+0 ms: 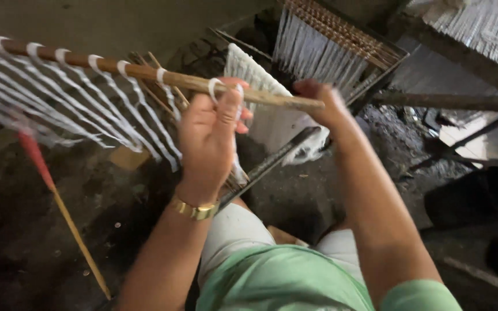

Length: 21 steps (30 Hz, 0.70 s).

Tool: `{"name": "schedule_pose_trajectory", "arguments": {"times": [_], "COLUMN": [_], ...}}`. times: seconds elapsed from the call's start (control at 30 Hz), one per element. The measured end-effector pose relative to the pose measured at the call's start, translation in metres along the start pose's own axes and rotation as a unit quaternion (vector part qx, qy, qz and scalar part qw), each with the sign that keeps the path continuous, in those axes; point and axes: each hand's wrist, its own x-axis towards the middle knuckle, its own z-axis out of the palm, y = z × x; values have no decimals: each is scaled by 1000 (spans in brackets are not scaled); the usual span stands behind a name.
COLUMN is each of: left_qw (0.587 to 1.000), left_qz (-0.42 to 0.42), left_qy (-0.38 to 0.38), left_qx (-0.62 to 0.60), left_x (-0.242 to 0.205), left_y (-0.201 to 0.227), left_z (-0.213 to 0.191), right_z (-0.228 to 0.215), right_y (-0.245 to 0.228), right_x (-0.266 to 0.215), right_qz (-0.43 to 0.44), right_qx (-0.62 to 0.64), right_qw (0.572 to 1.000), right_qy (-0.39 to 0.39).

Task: The person ties white yarn strands onto thin wooden rods using a simple knotting method. They repeatedly pick up a rod, tie a bundle of yarn, and place the rod back on a metal rack. The process is repeated for multiple rods.

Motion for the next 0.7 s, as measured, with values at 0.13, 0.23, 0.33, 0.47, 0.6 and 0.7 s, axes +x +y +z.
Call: {"name": "schedule_pose_trajectory", "arguments": {"times": [0.13, 0.23, 0.33, 0.47, 0.6, 0.7], "left_qw": [999, 997, 995, 992, 982, 984], "left_qz": [-12, -23, -25, -1, 5, -7], "left_qy": [-24, -41, -50, -94, -120, -95], "left_qx": [22, 53, 79, 83, 143, 152], "left_x": [-1, -3, -4, 0, -2, -3], "left_y": [-2, -8, -11, -9, -14, -17], "left_z": [7, 15, 24, 25, 21, 25], "right_z": [-102, -126, -124, -119, -119, -118], "right_y": [-191, -259, -288, -283, -271, -268], "right_x": [-26, -49, -58, -56, -57, -60], "right_qz": [57, -58, -99, -54, -27, -3], "right_qx": [72, 106, 6, -15, -31, -24], "right_qw": [995, 993, 995, 998, 998, 998], "right_qy": [41, 0, -17, 10, 43, 66]}}
